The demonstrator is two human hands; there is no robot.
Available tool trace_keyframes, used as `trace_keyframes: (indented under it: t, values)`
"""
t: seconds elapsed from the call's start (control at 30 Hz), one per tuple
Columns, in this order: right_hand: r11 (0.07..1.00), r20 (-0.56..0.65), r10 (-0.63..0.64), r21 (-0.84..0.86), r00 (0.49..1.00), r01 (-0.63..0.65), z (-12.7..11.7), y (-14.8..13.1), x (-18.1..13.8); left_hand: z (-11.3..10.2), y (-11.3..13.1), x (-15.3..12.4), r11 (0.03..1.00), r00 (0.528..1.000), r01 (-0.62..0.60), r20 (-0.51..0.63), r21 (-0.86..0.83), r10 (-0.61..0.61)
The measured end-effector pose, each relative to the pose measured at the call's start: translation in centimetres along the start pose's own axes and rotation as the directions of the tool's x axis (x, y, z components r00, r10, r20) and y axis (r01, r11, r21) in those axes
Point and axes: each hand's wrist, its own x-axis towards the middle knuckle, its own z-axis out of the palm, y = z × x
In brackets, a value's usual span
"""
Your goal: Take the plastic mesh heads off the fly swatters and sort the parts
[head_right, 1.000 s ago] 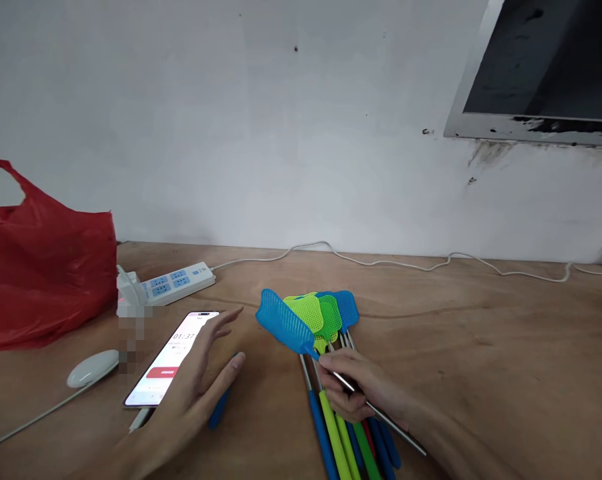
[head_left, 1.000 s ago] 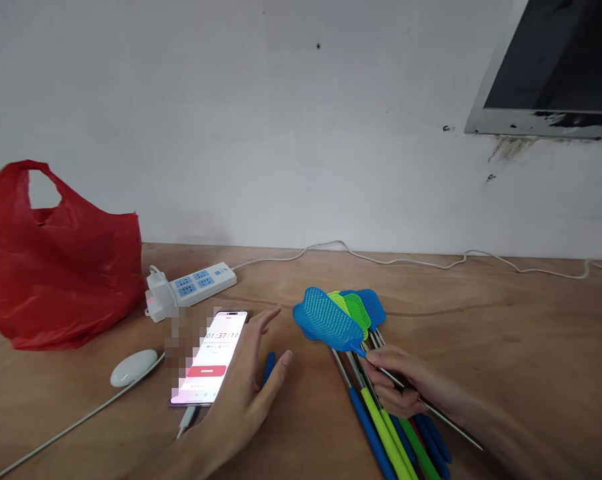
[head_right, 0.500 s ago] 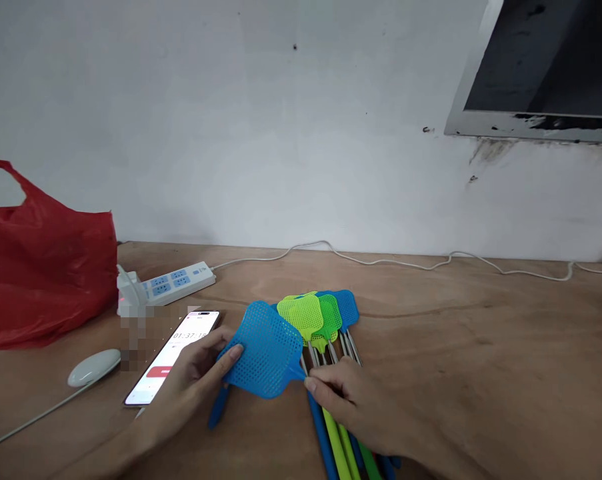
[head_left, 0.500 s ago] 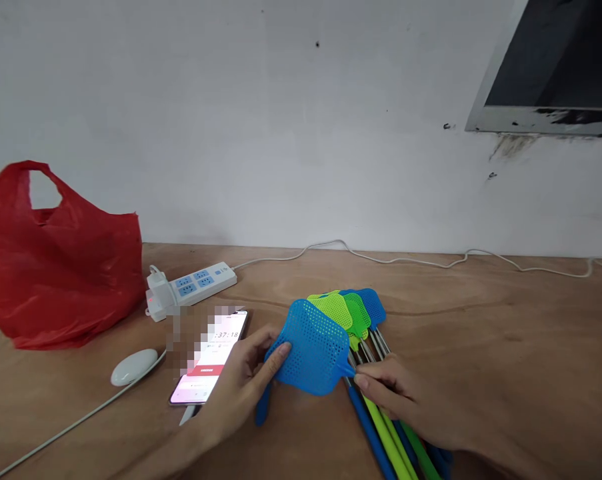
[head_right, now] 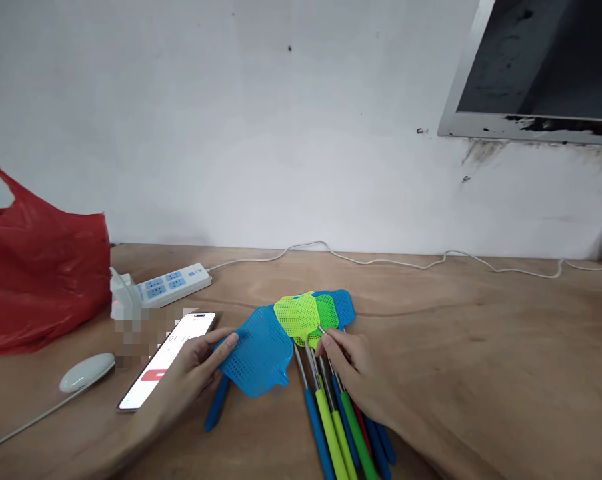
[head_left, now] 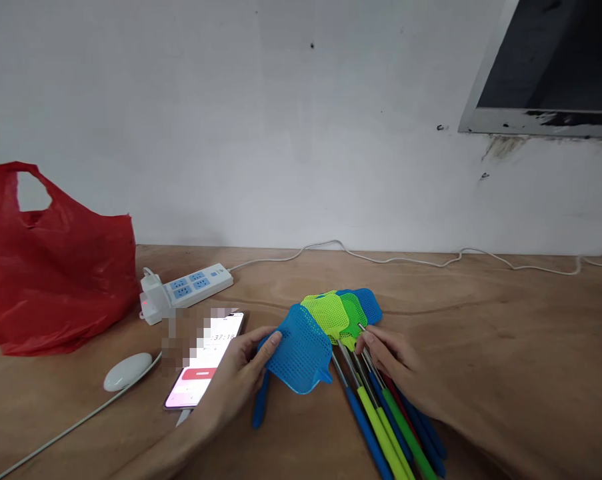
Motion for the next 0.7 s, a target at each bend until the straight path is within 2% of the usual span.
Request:
trace_keyframes:
  t: [0.1,0.2,0.27,0.33,0.43,0.57,0.63,0.7]
  values:
    - [0.992,0.008,0.066,0.104,0.998,-0.067,0.0,-0.3,0.0,0.0,-0.6,0.1,0.991,0.996,-0.089,-0.005,0.099,0.090]
    - [0.988,0.005,0.081,0.128,0.997,-0.081,0.0,-0.4,0.0,-0.3,-1.2,0.3,0.949,0.984,-0.091,-0.119,0.301,0.132]
    - [0.990,-0.019,0.067,0.129,0.998,-0.064,0.0,-0.3,0.0,-0.5,-1.3,0.3,0.872,0.958,-0.081,-0.204,0.484,0.202]
    - [0.992,-0.038,0.055,0.119,0.998,-0.050,-0.1,-0.2,0.0,-0.6,-1.0,0.1,0.772,0.923,-0.117,-0.219,0.625,0.317]
    - [0.987,-0.036,0.080,0.141,0.996,-0.074,-0.1,-0.1,-0.1,-0.2,-0.5,-0.5,0.652,0.914,-0.242,-0.056,0.719,0.401]
    - [0.960,-0.027,0.128,0.253,0.991,-0.117,0.0,0.3,0.0,0.7,-0.4,-1.3,0.567,0.922,-0.372,0.222,0.735,0.317]
    - [0.947,-0.031,0.136,0.296,0.990,-0.121,0.0,0.4,0.0,1.1,-0.7,-1.5,0.540,0.918,-0.391,0.276,0.745,0.283]
    - [0.944,-0.031,0.140,0.306,0.990,-0.124,0.0,0.5,0.0,1.3,-1.2,-1.6,0.527,0.920,-0.388,0.280,0.756,0.274]
